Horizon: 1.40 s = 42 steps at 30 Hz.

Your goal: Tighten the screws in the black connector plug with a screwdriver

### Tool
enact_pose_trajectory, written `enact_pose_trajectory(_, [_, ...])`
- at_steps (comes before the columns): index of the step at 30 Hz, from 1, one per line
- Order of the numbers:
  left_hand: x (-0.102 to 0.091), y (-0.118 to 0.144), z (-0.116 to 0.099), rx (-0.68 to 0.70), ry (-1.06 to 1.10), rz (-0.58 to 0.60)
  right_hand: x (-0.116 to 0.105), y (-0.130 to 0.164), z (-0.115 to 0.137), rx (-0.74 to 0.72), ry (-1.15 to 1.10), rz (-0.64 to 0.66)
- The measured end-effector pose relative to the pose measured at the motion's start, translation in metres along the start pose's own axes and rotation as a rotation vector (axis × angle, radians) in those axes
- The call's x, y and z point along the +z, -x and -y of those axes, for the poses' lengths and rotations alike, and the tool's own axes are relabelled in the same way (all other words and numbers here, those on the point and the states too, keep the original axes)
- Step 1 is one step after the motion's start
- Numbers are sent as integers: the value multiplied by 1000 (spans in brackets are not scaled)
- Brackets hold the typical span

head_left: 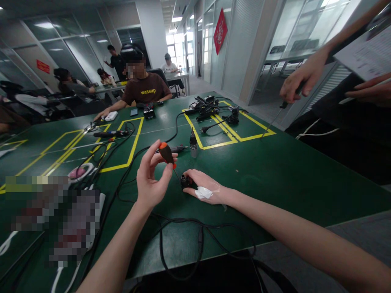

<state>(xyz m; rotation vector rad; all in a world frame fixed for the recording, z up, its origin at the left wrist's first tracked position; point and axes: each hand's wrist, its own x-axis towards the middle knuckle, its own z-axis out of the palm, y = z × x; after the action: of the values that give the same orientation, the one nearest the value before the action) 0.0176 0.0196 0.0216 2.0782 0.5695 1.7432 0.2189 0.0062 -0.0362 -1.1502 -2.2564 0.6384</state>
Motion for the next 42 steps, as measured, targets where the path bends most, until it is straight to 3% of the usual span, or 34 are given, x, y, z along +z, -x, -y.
enact_pose_trajectory(10, [0,-3,4,25,-32,-76,-1,0,4,38,11,28])
enact_pose_trajectory(19, [-2,1,2,1,-39,8,-1,-1,4,37,10,21])
enact_pose_trajectory(26, [1,-3,4,17,-66,-70,1,0,0,29,4,7])
enact_pose_trajectory(36, [-1,0,1,2,-11,20,0,1,1,34,1,11])
enact_pose_trajectory(42, [0,-1,5,-16,-62,-53,1,1,0,18,3,0])
